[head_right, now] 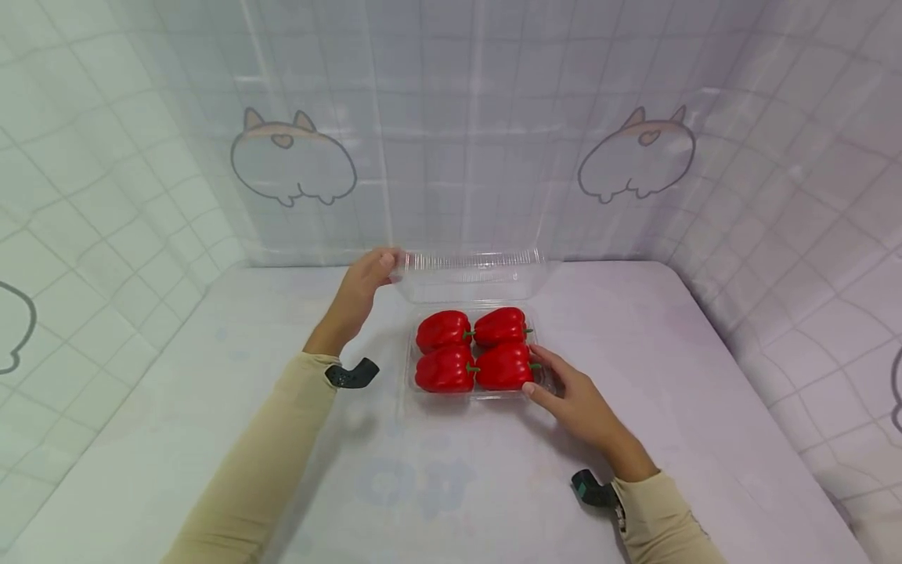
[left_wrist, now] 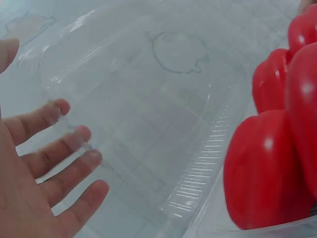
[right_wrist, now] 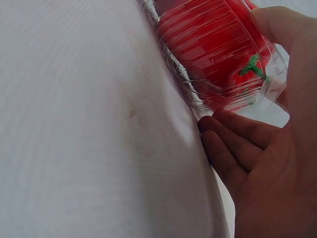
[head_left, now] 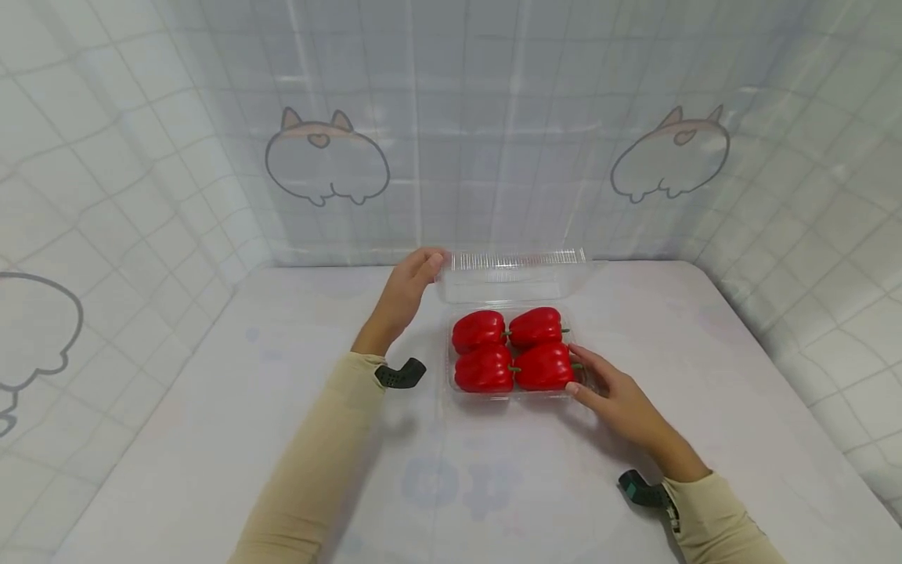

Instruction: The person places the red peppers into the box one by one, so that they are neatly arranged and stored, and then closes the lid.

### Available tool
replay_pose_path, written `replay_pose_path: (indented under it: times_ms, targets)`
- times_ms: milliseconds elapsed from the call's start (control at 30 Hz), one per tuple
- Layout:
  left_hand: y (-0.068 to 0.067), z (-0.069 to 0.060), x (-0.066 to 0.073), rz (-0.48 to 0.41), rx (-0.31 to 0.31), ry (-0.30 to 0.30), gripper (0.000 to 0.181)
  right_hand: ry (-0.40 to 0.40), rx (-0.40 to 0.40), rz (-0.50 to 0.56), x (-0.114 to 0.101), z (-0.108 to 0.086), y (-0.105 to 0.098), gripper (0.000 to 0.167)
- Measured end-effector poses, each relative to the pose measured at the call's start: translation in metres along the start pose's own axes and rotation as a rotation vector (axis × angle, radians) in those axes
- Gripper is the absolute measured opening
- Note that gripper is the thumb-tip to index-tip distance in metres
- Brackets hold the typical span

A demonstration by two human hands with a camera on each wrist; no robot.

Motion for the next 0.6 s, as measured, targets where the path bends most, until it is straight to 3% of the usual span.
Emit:
replay_pose_path:
  times_ms: [200, 400, 600]
  targets:
    - [0.007, -0.012, 0.007, 0.112, 0.017, 0.031, 0.042, 0.017, 0.002, 0.000, -0.002, 0.002, -0.001, 0.072]
    - [0.013, -0.021, 0.006, 0.136, -0.004, 0.032, 0.032, 0.016, 0.004, 0.018, -0.002, 0.003, 0.000, 0.073]
    - [0.012, -0.033, 0.006, 0.167, -0.011, 0.044, 0.036, 0.009, 0.003, 0.021, -0.002, 0.004, 0.002, 0.072]
Point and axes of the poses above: each hand's wrist, its own z-axis towards the middle knuckle, its own y-axis out of the palm, x = y × z, the point moved 8 cm from there along z, towards the middle knuckle, and after that the axes turned 4 degrees about y, right-handed, at the moved point
